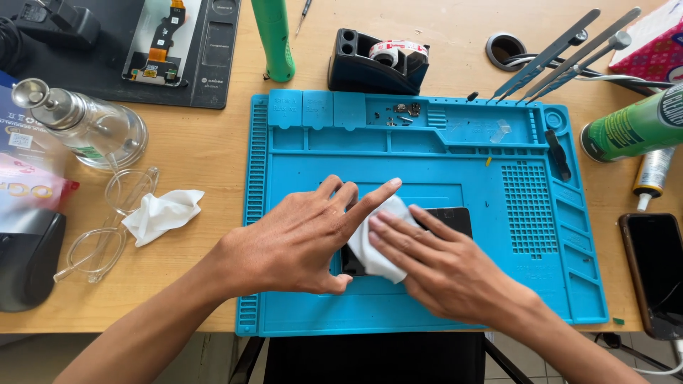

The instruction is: The person sprays a cleaning solution onto a tissue and wipes the screen and back of a smartphone. They then use tweezers to clean around the camera lenses and wipe the screen again.

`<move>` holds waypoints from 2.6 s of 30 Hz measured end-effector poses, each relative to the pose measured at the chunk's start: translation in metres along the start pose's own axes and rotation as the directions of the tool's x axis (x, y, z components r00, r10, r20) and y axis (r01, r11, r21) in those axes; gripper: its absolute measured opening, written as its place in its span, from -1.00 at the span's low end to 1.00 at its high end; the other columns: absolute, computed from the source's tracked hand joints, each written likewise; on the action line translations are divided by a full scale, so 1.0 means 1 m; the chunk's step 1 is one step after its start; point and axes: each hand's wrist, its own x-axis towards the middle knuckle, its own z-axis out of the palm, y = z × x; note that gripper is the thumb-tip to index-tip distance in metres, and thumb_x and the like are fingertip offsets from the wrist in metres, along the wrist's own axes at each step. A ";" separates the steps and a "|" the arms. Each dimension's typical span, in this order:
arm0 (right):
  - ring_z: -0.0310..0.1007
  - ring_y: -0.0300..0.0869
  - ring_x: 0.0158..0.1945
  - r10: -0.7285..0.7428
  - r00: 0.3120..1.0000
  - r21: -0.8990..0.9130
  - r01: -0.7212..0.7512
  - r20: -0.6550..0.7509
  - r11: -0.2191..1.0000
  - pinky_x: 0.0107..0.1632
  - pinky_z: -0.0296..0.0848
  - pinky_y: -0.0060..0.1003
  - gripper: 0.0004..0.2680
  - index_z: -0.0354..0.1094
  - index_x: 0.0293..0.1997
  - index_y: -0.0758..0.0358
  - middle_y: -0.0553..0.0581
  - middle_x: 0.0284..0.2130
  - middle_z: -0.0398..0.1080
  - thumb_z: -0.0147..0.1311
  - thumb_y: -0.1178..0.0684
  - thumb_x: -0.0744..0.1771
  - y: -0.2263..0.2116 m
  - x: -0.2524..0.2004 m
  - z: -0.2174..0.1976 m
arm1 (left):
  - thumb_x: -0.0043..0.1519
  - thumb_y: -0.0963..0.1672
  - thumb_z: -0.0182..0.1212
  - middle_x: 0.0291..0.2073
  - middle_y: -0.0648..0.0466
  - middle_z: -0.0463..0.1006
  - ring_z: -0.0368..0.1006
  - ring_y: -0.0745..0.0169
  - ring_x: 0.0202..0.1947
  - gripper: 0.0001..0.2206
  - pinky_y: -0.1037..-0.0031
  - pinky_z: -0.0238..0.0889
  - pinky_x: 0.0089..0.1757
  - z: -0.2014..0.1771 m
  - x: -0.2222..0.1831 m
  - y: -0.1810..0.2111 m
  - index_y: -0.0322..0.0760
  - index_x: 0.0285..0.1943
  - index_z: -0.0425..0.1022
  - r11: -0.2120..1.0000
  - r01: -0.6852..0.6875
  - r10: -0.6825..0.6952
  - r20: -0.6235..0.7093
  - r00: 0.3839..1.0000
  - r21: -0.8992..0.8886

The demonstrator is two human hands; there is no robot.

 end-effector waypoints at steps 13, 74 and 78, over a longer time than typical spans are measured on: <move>0.19 0.03 0.50 0.262 0.954 0.765 -0.274 0.143 0.583 0.54 -0.13 0.18 -0.60 0.25 0.36 0.31 0.25 0.39 0.27 -0.38 -0.07 0.44 -0.011 -0.078 -0.038 | -0.09 0.07 0.50 -0.03 -0.15 0.32 0.24 -0.13 -0.08 -0.09 0.13 0.28 -0.10 0.014 0.002 -0.006 -0.38 0.40 0.15 0.997 -0.074 0.074 -0.111 0.991 0.004; 0.57 -0.14 0.10 0.851 0.070 0.851 0.029 0.521 -0.524 -0.12 0.56 -0.23 -0.63 0.39 0.21 0.07 0.02 0.03 0.56 0.01 -0.36 0.45 0.018 -0.117 -0.012 | 0.18 -0.02 0.39 0.22 0.00 0.33 0.30 0.05 0.24 -0.21 0.31 0.46 0.00 0.011 0.011 -0.059 0.00 0.56 -0.02 0.712 -0.263 0.326 -0.025 0.945 -0.651; 0.46 -0.20 0.23 0.909 0.025 0.908 -0.078 0.415 -0.412 -0.01 0.53 -0.29 -0.69 0.22 0.32 0.02 0.01 0.18 0.43 -0.03 -0.18 0.44 0.012 -0.106 -0.004 | 0.26 -0.04 0.30 0.28 -0.08 0.28 0.29 -0.03 0.35 -0.30 0.11 0.54 0.13 0.011 0.011 -0.059 -0.05 0.55 -0.03 0.669 -0.320 0.367 -0.077 0.927 -0.671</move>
